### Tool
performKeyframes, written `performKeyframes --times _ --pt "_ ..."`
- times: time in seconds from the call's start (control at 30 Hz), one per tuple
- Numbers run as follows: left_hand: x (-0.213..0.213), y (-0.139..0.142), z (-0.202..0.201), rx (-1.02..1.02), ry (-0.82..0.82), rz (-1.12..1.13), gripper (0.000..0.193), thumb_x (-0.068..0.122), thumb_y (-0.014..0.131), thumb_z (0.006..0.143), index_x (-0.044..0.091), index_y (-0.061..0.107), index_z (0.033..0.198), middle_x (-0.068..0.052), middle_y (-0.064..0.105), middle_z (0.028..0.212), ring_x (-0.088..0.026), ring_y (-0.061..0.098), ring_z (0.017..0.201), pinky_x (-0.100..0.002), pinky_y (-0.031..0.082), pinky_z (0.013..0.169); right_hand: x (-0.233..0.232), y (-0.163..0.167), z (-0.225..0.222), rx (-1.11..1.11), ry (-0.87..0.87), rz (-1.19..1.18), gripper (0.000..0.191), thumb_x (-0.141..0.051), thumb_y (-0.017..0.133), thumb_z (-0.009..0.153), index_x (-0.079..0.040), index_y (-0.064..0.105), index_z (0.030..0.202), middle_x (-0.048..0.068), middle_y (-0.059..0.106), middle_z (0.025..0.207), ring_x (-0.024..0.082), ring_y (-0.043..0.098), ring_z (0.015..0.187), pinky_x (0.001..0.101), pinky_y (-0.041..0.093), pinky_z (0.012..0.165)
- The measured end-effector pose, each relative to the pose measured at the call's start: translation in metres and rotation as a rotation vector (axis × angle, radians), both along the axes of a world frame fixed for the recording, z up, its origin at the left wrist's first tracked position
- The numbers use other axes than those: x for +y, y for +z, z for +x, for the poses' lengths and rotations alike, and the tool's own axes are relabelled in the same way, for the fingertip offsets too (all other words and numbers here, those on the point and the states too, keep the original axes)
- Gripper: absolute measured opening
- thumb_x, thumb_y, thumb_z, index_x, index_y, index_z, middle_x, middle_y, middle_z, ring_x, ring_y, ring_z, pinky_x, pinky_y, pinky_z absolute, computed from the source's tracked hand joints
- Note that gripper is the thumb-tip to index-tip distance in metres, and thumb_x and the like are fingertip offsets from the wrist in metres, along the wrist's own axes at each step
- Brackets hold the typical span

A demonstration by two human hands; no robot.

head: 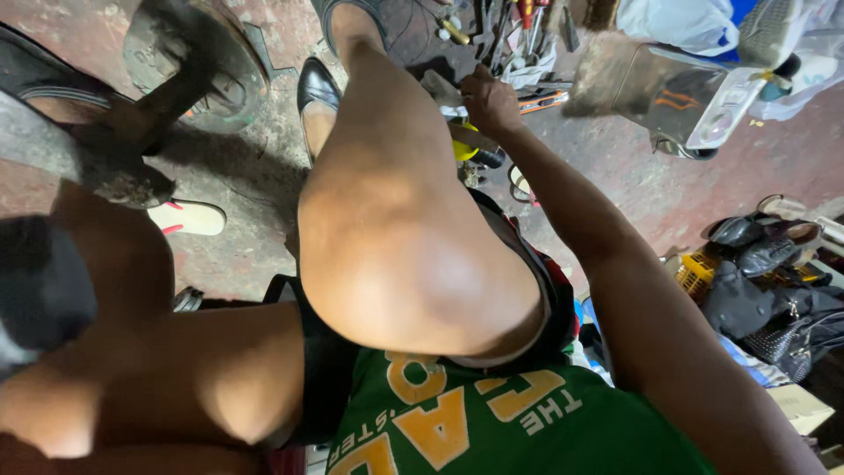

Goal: The person applies glue to a black shoe, wipes it with a cloth, and uses a red tool and a knife to scrape and trim the shoe's sole and edges. The person works on the shoe while sitting on the floor.

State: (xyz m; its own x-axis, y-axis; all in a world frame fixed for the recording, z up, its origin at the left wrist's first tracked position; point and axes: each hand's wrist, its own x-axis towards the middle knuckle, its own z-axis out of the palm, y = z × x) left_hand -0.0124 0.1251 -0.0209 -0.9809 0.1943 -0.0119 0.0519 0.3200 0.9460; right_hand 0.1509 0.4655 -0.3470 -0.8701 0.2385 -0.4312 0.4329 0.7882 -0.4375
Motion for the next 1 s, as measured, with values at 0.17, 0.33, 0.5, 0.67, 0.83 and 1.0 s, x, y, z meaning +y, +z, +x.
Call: performKeyframes --times 0.17,0.33,0.5,0.67,0.83,1.0 --pt "0.003 0.011 0.008 0.042 -0.030 0.053 0.015 0.004 0.073 0.106 0.001 0.058 0.106 -0.002 0.063 0.098 -0.011 0.059 0.087 -0.029 0.049 0.077 0.008 0.035 0.012 0.466 -0.078 -0.268 0.028 -0.014 0.072 0.094 -0.003 0.060 0.117 0.016 0.063 0.117 0.036 0.063 0.104 0.0465 0.051 0.089" --pt "0.013 0.026 0.014 0.099 -0.067 0.111 0.016 0.004 0.073 0.107 0.000 0.058 0.107 -0.001 0.062 0.098 -0.010 0.058 0.088 -0.029 0.048 0.078 0.013 0.058 0.036 0.302 -0.718 -1.164 0.036 -0.017 0.056 0.101 -0.002 0.066 0.132 0.012 0.074 0.127 0.026 0.068 0.117 0.0400 0.052 0.100" --pt "0.014 0.032 0.028 0.165 -0.113 0.176 0.017 0.004 0.074 0.107 0.000 0.057 0.107 -0.001 0.062 0.099 -0.010 0.057 0.089 -0.028 0.048 0.078 0.008 0.097 0.057 0.666 -0.925 -1.298 0.028 -0.016 0.061 0.104 -0.011 0.052 0.130 0.004 0.060 0.096 0.018 0.062 0.084 0.0397 0.060 0.079" --pt "0.010 0.037 0.033 0.170 -0.224 0.234 0.018 0.003 0.075 0.107 -0.001 0.057 0.107 -0.001 0.062 0.100 -0.009 0.057 0.089 -0.028 0.048 0.079 -0.024 0.238 0.068 0.830 -0.694 -1.186 0.014 -0.011 0.070 0.101 -0.009 0.059 0.109 0.004 0.061 0.083 0.009 0.054 0.064 0.0268 0.047 0.059" --pt "0.022 0.031 0.035 0.095 -0.214 0.329 0.035 0.009 0.080 0.106 0.001 0.049 0.093 0.002 0.057 0.089 -0.008 0.054 0.078 -0.029 0.045 0.069 -0.088 0.371 0.036 0.968 0.036 -0.309 0.021 0.006 0.081 0.091 0.001 0.068 0.107 0.015 0.066 0.100 0.025 0.062 0.085 0.0351 0.047 0.071" --pt "0.014 0.025 0.030 0.039 -0.248 0.176 0.040 0.016 0.079 0.096 -0.003 0.053 0.073 0.005 0.048 0.065 -0.009 0.045 0.062 -0.032 0.038 0.056 -0.144 0.395 -0.004 0.906 0.344 -0.080 0.028 0.010 0.073 0.092 -0.002 0.071 0.117 0.013 0.067 0.113 0.027 0.070 0.099 0.0363 0.057 0.083"
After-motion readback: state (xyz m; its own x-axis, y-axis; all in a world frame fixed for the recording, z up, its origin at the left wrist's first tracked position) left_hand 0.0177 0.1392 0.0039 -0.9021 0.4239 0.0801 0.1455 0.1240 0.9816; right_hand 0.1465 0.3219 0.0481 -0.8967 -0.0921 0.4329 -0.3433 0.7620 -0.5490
